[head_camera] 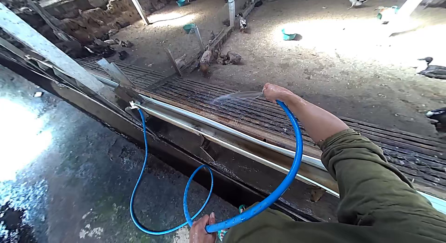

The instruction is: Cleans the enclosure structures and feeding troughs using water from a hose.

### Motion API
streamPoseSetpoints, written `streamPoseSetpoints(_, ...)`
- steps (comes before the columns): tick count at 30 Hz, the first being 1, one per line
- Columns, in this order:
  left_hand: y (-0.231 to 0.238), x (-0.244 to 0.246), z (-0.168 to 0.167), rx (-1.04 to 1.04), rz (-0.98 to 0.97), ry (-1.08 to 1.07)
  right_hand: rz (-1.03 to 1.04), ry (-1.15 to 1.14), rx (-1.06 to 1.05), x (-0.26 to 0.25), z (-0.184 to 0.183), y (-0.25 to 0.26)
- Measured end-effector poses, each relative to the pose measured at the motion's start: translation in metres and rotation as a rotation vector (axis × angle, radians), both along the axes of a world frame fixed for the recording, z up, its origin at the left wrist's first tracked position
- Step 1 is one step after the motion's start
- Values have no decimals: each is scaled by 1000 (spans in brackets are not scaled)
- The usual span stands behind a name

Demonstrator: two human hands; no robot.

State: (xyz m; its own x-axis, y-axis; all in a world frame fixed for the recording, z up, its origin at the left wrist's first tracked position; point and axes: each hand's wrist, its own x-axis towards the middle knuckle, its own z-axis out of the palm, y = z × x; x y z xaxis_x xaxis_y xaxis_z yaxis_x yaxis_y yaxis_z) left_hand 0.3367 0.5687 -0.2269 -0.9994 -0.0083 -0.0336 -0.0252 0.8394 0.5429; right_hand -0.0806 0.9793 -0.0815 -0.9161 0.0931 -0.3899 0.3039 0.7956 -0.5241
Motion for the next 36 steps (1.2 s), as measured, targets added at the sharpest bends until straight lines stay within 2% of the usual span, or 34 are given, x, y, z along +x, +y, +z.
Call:
streamPoseSetpoints(13,-3,8,-3,18,44,5,-69,47,146,5,3,-4)
streamPoseSetpoints(22,-6,12,-4,32,59,-4,-59,62,101,5,0,-11)
streamPoseSetpoints(27,-6,13,-7,28,63,-6,-20,96,6,4,1,-15)
streamPoseSetpoints(36,-12,13,-6,37,76,-8,-20,88,-15,7,4,-23)
